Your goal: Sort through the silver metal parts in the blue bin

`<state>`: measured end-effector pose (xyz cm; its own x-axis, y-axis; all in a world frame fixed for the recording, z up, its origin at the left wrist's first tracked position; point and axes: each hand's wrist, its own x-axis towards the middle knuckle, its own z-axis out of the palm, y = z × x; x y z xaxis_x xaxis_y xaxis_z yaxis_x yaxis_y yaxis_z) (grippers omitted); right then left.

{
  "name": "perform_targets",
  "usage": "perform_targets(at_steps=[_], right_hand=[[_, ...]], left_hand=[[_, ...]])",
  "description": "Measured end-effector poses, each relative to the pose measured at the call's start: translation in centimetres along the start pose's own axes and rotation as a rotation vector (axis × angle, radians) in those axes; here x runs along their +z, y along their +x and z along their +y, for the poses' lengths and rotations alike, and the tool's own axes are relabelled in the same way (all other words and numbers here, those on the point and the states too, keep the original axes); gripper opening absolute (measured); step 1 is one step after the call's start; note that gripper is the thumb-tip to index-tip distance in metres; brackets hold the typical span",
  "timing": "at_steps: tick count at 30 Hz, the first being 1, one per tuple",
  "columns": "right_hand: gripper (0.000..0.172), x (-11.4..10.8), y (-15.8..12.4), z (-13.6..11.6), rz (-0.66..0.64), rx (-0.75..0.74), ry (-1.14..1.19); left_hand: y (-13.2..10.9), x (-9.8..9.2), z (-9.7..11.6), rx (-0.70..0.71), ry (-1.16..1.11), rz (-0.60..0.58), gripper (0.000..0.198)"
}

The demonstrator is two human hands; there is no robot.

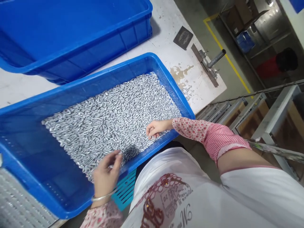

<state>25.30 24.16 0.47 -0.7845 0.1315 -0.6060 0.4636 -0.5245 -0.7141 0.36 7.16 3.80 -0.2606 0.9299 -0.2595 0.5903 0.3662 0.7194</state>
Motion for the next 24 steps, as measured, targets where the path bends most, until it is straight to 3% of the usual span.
perform_targets(at_steps=[4,7,15,18,20,22,24], right_hand=[[0.021,1.5,0.3,-0.4,0.058,-0.022,0.180],[0.028,2.7,0.5,-0.5,0.099,-0.063,0.247],[0.029,4.3,0.2,-0.9,0.124,-0.109,0.146],[0.018,4.1,-0.2,-1.5,0.145,-0.112,0.033],[0.010,3.9,-0.6,-2.0,0.225,-0.136,-0.173],[0.011,3.8,-1.0,-2.4,0.321,-0.194,-0.429],[0.017,4.0,-1.2,-2.7,0.339,-0.259,-0.570]], left_hand=[[1.2,3.3,3.4,0.035,-0.166,-0.138,0.033],[1.4,4.9,4.4,0.042,-0.213,-0.149,0.030],[1.3,5.2,4.8,0.046,-0.249,-0.059,0.024],[1.4,5.0,4.6,-0.024,-0.318,-0.060,0.025],[1.3,4.9,4.4,-0.115,-0.405,-0.043,0.028],[1.2,4.8,4.4,-0.194,-0.495,-0.018,0.030],[1.0,4.6,4.6,-0.226,-0.553,0.002,0.031]])
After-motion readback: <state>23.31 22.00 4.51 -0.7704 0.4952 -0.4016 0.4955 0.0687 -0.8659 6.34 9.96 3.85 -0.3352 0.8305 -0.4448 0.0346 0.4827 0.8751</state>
